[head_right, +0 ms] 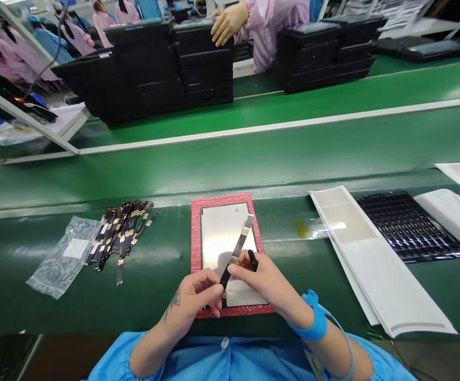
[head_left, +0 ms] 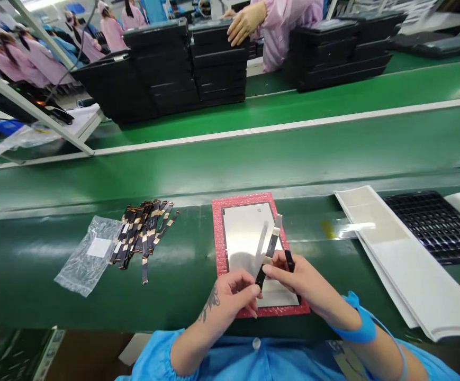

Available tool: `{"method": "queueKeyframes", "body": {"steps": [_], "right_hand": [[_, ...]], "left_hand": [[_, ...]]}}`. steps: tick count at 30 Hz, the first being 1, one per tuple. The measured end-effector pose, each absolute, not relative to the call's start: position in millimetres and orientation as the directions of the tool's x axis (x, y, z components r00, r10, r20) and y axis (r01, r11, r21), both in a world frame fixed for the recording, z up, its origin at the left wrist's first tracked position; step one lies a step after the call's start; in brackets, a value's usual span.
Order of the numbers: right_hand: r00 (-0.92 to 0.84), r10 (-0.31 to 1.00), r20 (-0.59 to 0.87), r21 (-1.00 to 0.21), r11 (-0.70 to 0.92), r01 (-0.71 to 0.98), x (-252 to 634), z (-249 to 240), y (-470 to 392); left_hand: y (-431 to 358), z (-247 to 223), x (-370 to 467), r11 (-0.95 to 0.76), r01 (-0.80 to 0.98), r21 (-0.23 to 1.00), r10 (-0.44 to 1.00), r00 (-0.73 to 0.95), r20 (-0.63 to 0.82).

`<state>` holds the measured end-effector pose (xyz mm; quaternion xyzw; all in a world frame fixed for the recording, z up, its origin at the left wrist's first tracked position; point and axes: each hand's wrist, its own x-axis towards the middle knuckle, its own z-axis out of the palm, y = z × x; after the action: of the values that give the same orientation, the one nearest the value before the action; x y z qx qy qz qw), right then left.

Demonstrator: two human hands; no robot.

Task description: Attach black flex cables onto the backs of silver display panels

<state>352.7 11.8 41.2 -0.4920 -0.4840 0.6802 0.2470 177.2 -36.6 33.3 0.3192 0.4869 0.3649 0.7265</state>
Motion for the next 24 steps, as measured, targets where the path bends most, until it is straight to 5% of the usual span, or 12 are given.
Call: {"method": "queueKeyframes", "body": {"steps": [8,11,13,15,20,24], "right_hand": [[-0.493,0.779,-0.388,-0.922,-0.321,0.218,354,32,15],[-0.465,0.842,-0.274,-0.951,-0.165,0.262,356,27,15],[-0.455,0.873,-0.176,-0.939,-0.01,0.344,355,21,14],[-0.482,0.865,-0.139,-0.904,0.088,0.419,353,14,10],[-0.524,0.834,-0.174,-0.824,0.168,0.541,345,1,2],[-0.537,0.823,-0.184,-0.793,0.198,0.576,343,-1,0]], "left_hand": [[-39,24,173,0.536,-0.081,0.84,0.823,0.271,-0.499],[-47,16,164,0.184,0.222,0.958,0.963,0.153,-0.22],[-56,7,159,-0.17,0.503,0.848,0.982,0.156,0.105],[-65,-1,157,-0.368,0.652,0.663,0.93,0.243,0.277],[-77,-14,161,-0.465,0.751,0.469,0.875,0.308,0.373],[-76,-15,164,-0.463,0.741,0.486,0.875,0.294,0.385]]}}
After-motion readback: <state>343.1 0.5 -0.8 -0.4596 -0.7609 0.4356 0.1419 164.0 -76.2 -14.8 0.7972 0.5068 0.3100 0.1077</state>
